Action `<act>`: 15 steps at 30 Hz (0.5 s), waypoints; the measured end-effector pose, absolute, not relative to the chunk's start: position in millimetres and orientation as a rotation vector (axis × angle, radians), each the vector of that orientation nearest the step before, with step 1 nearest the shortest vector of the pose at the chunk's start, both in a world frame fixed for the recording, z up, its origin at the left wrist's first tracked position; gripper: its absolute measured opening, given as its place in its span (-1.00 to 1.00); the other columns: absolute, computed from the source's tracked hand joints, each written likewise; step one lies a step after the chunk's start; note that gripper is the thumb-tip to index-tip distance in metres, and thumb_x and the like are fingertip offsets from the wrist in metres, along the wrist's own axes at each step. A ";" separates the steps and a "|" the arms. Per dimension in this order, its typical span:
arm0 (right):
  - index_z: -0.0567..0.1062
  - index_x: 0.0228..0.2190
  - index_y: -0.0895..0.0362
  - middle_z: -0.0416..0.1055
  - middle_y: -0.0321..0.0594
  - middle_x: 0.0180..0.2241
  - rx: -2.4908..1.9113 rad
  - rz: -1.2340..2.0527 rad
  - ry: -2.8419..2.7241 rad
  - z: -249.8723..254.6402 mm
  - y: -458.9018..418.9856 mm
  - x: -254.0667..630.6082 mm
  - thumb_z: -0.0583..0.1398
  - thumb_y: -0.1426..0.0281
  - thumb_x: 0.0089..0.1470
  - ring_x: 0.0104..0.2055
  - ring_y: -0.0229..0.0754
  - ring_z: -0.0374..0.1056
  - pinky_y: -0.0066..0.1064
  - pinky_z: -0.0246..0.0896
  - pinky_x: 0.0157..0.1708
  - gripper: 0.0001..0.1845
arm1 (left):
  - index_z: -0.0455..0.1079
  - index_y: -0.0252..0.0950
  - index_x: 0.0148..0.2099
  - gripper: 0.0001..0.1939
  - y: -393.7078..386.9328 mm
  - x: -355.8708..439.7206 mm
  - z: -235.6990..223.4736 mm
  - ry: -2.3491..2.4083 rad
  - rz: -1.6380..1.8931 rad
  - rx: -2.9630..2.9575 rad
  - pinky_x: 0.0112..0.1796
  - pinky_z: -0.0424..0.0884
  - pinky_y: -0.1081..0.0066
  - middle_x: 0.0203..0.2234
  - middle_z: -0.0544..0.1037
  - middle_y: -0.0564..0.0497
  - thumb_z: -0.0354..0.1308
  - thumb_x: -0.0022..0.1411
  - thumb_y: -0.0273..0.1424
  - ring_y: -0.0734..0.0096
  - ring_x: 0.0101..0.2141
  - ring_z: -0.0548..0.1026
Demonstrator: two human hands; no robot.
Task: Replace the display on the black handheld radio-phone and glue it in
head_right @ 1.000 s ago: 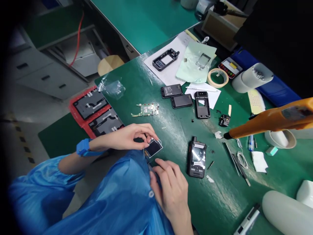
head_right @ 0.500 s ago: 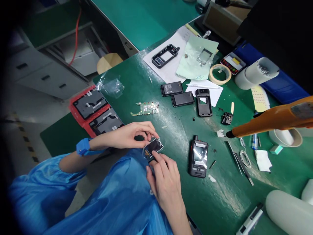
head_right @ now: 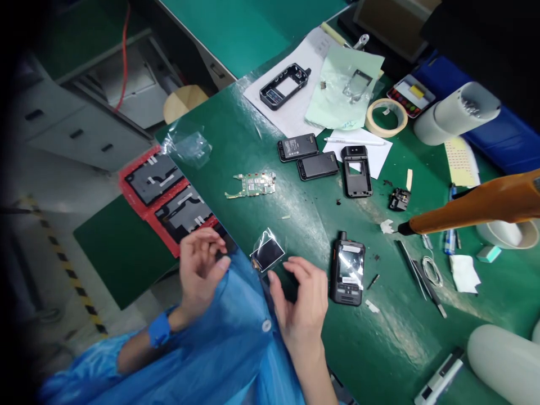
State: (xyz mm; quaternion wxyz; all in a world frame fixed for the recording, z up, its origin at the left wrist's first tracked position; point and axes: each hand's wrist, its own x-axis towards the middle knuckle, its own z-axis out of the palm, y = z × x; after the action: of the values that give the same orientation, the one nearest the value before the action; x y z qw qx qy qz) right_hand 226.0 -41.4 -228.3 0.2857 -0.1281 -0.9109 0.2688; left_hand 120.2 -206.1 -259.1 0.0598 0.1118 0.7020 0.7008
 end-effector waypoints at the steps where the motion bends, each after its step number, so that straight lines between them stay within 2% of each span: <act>1: 0.45 0.09 0.20 0.54 -0.04 -0.03 -0.384 0.695 -2.441 -230.5 -40.6 222.2 0.35 0.34 0.46 0.03 -0.11 0.50 -0.27 0.49 0.02 -0.70 | 0.29 -0.01 0.27 -0.54 -203.5 134.7 -267.6 2.096 2.120 0.247 -0.03 0.49 0.45 0.11 0.37 -0.01 0.40 0.46 -0.21 0.40 -0.01 0.47; 3: 0.41 0.17 0.18 0.50 -0.01 0.00 -0.447 0.664 -2.468 -234.9 -39.4 215.4 0.35 0.22 0.47 0.06 -0.05 0.48 -0.21 0.52 0.01 -0.58 | 0.19 -0.01 0.39 -0.30 -196.3 158.7 -279.4 2.010 2.084 0.114 0.05 0.55 0.35 0.25 0.36 -0.11 0.45 0.40 -0.07 0.30 0.12 0.50; 5: 0.38 0.22 0.15 0.47 0.01 0.03 -0.476 0.654 -2.498 -238.2 -39.4 210.8 0.32 0.15 0.49 0.08 0.00 0.47 -0.14 0.53 0.01 -0.52 | 0.12 0.01 0.44 -0.18 -188.3 173.2 -285.7 1.910 2.044 0.033 0.09 0.60 0.28 0.28 0.39 -0.14 0.47 0.35 0.00 0.24 0.15 0.55; 8: 0.35 0.26 0.14 0.45 0.02 0.05 -0.468 0.632 -2.516 -240.7 -40.4 208.6 0.29 0.10 0.51 0.09 0.03 0.45 -0.09 0.52 0.03 -0.48 | 0.10 0.04 0.46 -0.16 -179.5 177.6 -290.3 1.805 2.023 -0.051 0.17 0.60 0.22 0.30 0.45 -0.13 0.46 0.36 0.00 0.21 0.21 0.59; 11: 0.34 0.28 0.13 0.44 0.03 0.07 -0.463 0.619 -2.525 -242.1 -41.5 209.1 0.28 0.10 0.51 0.11 0.04 0.44 -0.06 0.49 0.06 -0.46 | 0.09 0.03 0.50 -0.16 -176.0 173.2 -294.6 1.757 2.028 -0.104 0.31 0.52 0.15 0.35 0.45 -0.15 0.43 0.38 0.02 0.14 0.34 0.53; 15: 0.34 0.29 0.16 0.43 0.05 0.08 -0.478 0.598 -2.532 -244.4 -43.2 210.3 0.27 0.09 0.52 0.12 0.04 0.43 -0.08 0.46 0.07 -0.45 | 0.07 0.03 0.54 -0.09 -174.9 173.4 -301.3 1.717 2.020 -0.129 0.31 0.53 0.11 0.35 0.49 -0.18 0.41 0.37 0.12 0.11 0.33 0.55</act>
State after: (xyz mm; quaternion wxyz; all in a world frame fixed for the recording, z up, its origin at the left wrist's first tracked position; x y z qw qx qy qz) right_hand 210.3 -43.2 -244.4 0.2457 -0.1753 -0.9278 0.2191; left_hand 173.4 -174.9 -301.3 0.2412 -0.0472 0.6276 0.7387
